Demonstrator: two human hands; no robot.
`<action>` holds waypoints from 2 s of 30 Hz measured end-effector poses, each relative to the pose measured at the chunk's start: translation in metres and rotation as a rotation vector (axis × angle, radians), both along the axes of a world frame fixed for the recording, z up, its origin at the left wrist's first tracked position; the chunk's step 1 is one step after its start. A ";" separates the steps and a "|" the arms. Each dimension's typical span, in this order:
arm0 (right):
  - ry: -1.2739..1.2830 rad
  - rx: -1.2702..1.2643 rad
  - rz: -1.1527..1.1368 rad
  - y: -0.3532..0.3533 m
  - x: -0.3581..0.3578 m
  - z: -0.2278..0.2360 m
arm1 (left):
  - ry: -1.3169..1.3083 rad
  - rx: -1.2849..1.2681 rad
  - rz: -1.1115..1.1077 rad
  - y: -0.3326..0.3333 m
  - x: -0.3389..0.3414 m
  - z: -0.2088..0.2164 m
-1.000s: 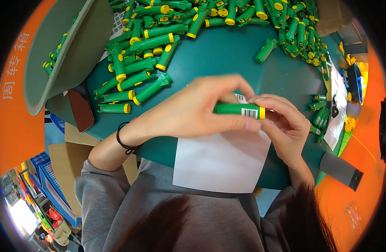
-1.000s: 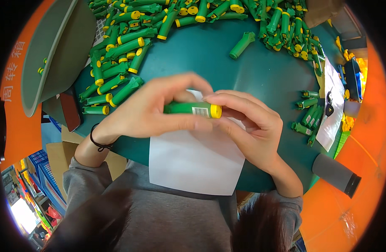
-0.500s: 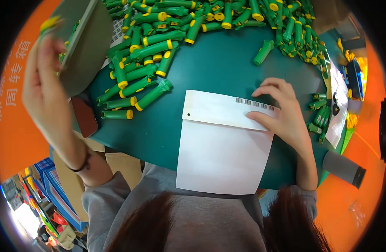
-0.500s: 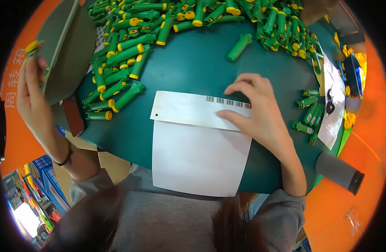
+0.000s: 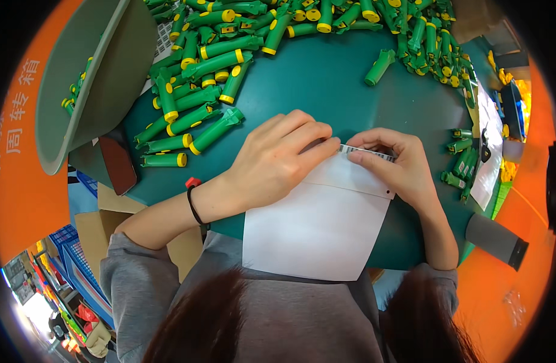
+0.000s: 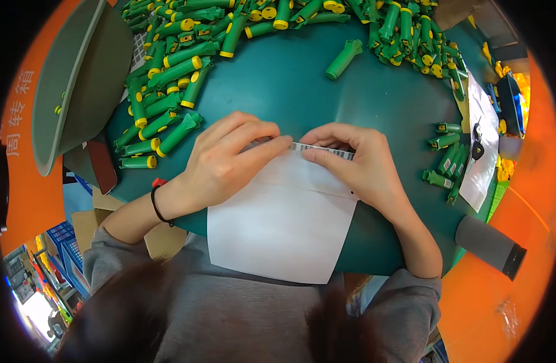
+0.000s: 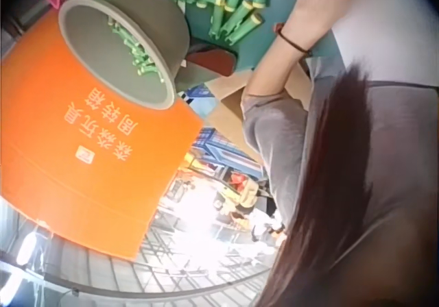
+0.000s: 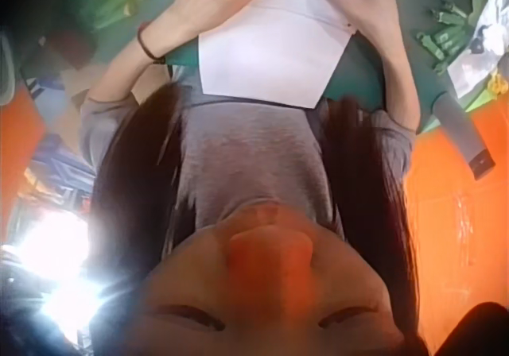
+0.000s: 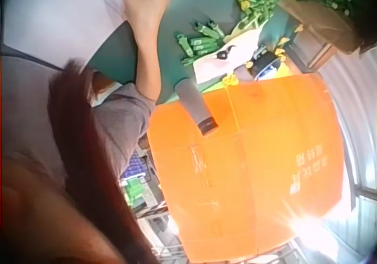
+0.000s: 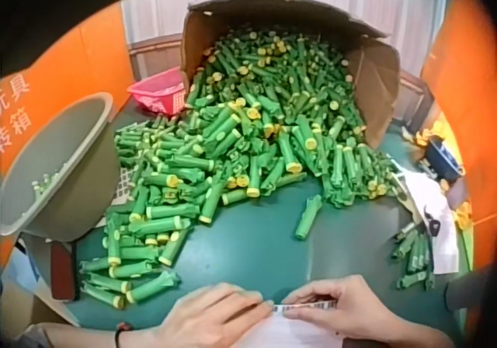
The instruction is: Applying labels to small cylindrical toy components at a factory workbench.
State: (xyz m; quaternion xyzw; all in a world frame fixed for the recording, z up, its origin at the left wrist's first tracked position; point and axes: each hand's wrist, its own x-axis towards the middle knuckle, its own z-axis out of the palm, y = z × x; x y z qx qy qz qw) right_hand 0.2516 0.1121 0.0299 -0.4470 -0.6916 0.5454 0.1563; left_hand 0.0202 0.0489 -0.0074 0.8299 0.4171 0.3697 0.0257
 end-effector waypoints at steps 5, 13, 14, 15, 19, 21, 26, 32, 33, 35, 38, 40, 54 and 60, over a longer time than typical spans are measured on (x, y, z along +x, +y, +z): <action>-0.029 -0.041 0.013 0.002 -0.003 0.000 | -0.033 0.030 -0.001 0.001 0.002 -0.005; 0.011 0.592 -0.215 0.037 -0.010 -0.007 | -0.321 -0.097 -0.043 0.004 -0.001 0.004; 0.006 0.598 -0.221 0.047 -0.012 -0.006 | -0.324 -0.092 -0.052 0.004 -0.001 0.005; -0.196 0.641 -0.296 0.059 -0.014 -0.006 | -0.343 -0.132 -0.010 0.003 -0.001 0.005; -0.576 0.855 -0.310 0.076 -0.027 -0.017 | -0.356 -0.086 -0.018 0.008 -0.001 0.001; -0.567 0.755 -0.307 0.075 -0.028 -0.013 | -0.360 -0.073 -0.008 0.008 -0.005 0.002; -0.060 0.627 -0.181 0.032 -0.017 -0.007 | -0.431 -0.158 0.042 0.007 -0.011 0.031; 0.477 0.139 -0.085 -0.015 -0.012 0.003 | -0.540 -0.420 -0.035 0.007 -0.004 0.051; 0.518 0.090 -0.085 -0.017 -0.012 0.005 | -0.556 -0.496 -0.048 0.006 -0.002 0.053; 0.541 0.107 -0.072 -0.018 -0.009 0.004 | -0.539 -0.529 -0.055 0.004 0.000 0.058; 0.492 0.121 -0.056 -0.018 -0.008 0.008 | -0.591 -0.602 -0.069 0.001 0.003 0.060; 0.442 0.158 -0.050 -0.019 -0.008 0.010 | -0.590 -0.622 -0.051 0.000 0.004 0.061; 0.410 0.218 0.001 -0.023 -0.006 0.013 | -0.523 -0.663 -0.016 -0.003 0.004 0.066; 0.411 0.189 0.000 -0.024 -0.005 0.014 | -0.615 -0.690 -0.053 -0.002 0.006 0.059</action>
